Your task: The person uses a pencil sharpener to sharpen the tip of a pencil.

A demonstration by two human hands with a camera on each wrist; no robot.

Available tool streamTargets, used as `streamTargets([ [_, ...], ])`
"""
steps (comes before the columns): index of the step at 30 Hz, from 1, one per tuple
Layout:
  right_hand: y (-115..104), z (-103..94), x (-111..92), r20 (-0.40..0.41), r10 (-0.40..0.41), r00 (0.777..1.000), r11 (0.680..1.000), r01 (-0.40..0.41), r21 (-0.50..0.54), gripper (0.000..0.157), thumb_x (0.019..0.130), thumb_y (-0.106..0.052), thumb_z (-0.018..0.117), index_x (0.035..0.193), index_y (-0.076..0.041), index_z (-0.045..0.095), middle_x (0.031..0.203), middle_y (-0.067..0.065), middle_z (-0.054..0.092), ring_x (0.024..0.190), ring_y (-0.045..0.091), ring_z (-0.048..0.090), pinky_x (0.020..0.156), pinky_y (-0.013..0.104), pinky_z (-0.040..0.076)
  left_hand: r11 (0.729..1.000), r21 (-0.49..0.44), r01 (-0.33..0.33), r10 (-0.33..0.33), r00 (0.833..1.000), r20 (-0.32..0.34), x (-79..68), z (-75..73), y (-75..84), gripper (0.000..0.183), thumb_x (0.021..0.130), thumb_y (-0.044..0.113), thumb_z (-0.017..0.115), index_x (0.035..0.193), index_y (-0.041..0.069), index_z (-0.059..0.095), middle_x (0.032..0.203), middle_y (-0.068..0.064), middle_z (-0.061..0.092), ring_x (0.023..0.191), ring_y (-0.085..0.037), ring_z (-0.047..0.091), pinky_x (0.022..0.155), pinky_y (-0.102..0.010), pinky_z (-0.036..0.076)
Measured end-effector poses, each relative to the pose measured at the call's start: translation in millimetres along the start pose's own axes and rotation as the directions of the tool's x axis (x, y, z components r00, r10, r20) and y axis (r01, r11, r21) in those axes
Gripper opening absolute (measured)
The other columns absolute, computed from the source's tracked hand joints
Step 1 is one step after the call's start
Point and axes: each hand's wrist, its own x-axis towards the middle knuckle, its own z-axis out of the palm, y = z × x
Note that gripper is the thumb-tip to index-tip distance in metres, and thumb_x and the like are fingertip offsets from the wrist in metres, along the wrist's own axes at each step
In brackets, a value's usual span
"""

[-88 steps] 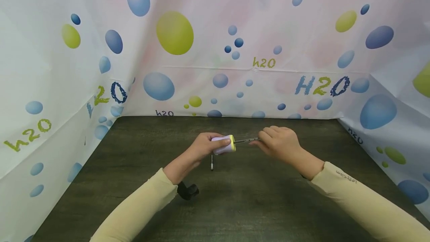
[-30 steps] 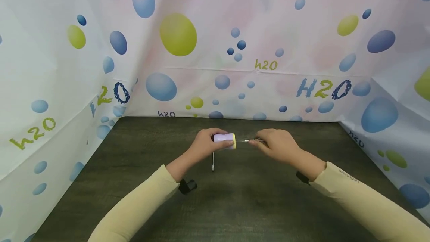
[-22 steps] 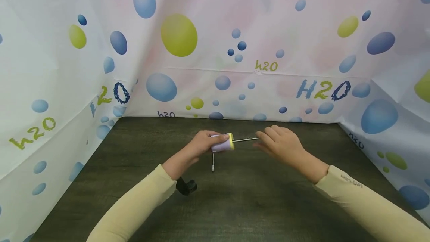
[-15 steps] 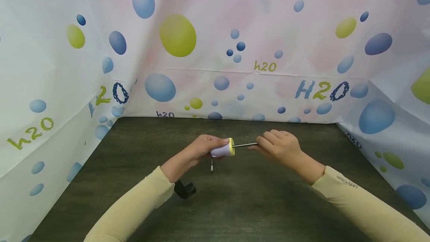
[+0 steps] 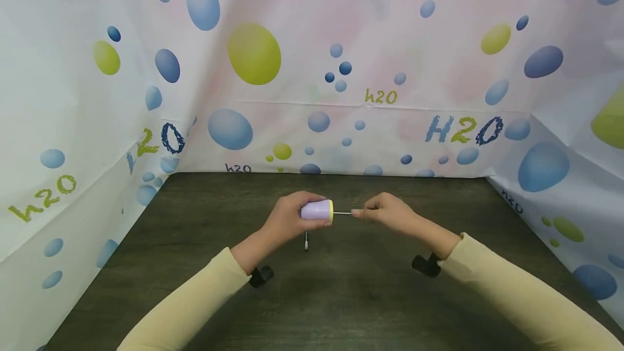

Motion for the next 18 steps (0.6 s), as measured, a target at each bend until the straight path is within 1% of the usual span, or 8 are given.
streamTargets([
  [3, 5, -5.5, 3, 0.220, 0.121, 0.968, 0.960, -0.171, 0.222, 0.052, 0.104, -0.034, 0.056, 0.058, -0.015, 0.043, 0.051, -0.009, 0.027, 0.046, 0.007, 0.019, 0.049, 0.025, 0.023, 0.932, 0.201, -0.302, 0.318, 0.946, -0.054, -2.7, 2.2, -4.5, 0.051, 0.073, 0.023, 0.093, 0.114, 0.002, 0.071, 0.104, -0.011, 0.076, 0.088, -0.022, 0.070, 0.073, -0.031, 0.058],
  [6, 7, -8.2, 3, 0.278, 0.153, 0.948, 0.950, -0.219, 0.224, 0.051, 0.106, -0.036, 0.053, 0.062, -0.010, 0.056, 0.051, -0.008, 0.029, 0.045, 0.007, 0.020, 0.047, 0.025, 0.025, 0.893, 0.253, -0.373, 0.399, 0.915, -0.060, -2.9, 3.6, -6.9, 0.053, 0.071, 0.024, 0.094, 0.113, 0.002, 0.071, 0.104, -0.010, 0.076, 0.089, -0.021, 0.071, 0.074, -0.031, 0.059],
  [8, 7, -7.4, 1, 0.206, 0.110, 0.972, 0.980, -0.141, 0.143, 0.048, 0.106, -0.036, 0.053, 0.072, -0.006, 0.067, 0.055, -0.006, 0.045, 0.048, 0.007, 0.030, 0.051, 0.026, 0.032, 0.942, 0.185, -0.280, 0.293, 0.955, -0.045, -1.7, 2.9, -5.4, 0.050, 0.075, 0.024, 0.092, 0.115, 0.002, 0.071, 0.106, -0.011, 0.076, 0.088, -0.021, 0.071, 0.072, -0.030, 0.058],
  [10, 7, -4.9, 0, 0.072, 0.027, 0.997, 1.000, -0.028, 0.012, 0.042, 0.106, -0.038, 0.055, 0.089, -0.005, 0.076, 0.067, -0.002, 0.062, 0.054, 0.008, 0.042, 0.056, 0.028, 0.040, 0.996, 0.052, -0.075, 0.075, 0.997, -0.007, 1.0, 0.4, -3.1, 0.046, 0.080, 0.025, 0.088, 0.118, 0.003, 0.072, 0.108, -0.013, 0.076, 0.086, -0.022, 0.069, 0.069, -0.028, 0.056],
  [12, 8, -1.4, -3, -0.079, -0.127, 0.989, 0.978, 0.111, -0.176, 0.044, 0.106, -0.044, 0.054, 0.104, -0.006, 0.076, 0.085, 0.002, 0.073, 0.064, 0.009, 0.056, 0.063, 0.029, 0.048, 0.982, -0.085, 0.171, -0.167, 0.985, 0.051, 4.8, -2.9, -1.9, 0.044, 0.086, 0.028, 0.083, 0.122, 0.005, 0.072, 0.112, -0.015, 0.075, 0.086, -0.022, 0.067, 0.068, -0.027, 0.054],
  [14, 10, 1.6, -4, -0.188, -0.345, 0.919, 0.887, 0.254, -0.386, 0.052, 0.105, -0.052, 0.048, 0.109, -0.007, 0.074, 0.091, 0.004, 0.073, 0.067, 0.011, 0.060, 0.061, 0.028, 0.050, 0.906, -0.195, 0.376, -0.355, 0.925, 0.134, 8.9, -6.0, -2.0, 0.044, 0.091, 0.031, 0.077, 0.126, 0.005, 0.071, 0.115, -0.017, 0.072, 0.089, -0.021, 0.065, 0.070, -0.028, 0.054],
  [15, 12, 2.7, -4, -0.224, -0.470, 0.854, 0.808, 0.315, -0.498, 0.054, 0.105, -0.053, 0.045, 0.109, -0.007, 0.072, 0.090, 0.004, 0.072, 0.068, 0.012, 0.060, 0.059, 0.027, 0.050, 0.860, -0.236, 0.453, -0.420, 0.890, 0.179, 10.7, -7.4, -2.3, 0.045, 0.093, 0.032, 0.074, 0.128, 0.005, 0.070, 0.116, -0.018, 0.071, 0.090, -0.021, 0.065, 0.072, -0.030, 0.055],
  [18, 17, 3.3, 0, -0.232, -0.786, 0.572, 0.504, 0.377, -0.777, 0.052, 0.107, -0.050, 0.041, 0.102, -0.007, 0.069, 0.080, 0.002, 0.063, 0.062, 0.013, 0.054, 0.050, 0.025, 0.043, 0.745, -0.314, 0.588, -0.507, 0.806, 0.305, 13.8, -10.8, -2.9, 0.048, 0.097, 0.036, 0.067, 0.131, 0.002, 0.068, 0.114, -0.018, 0.070, 0.093, -0.021, 0.066, 0.085, -0.041, 0.058],
])
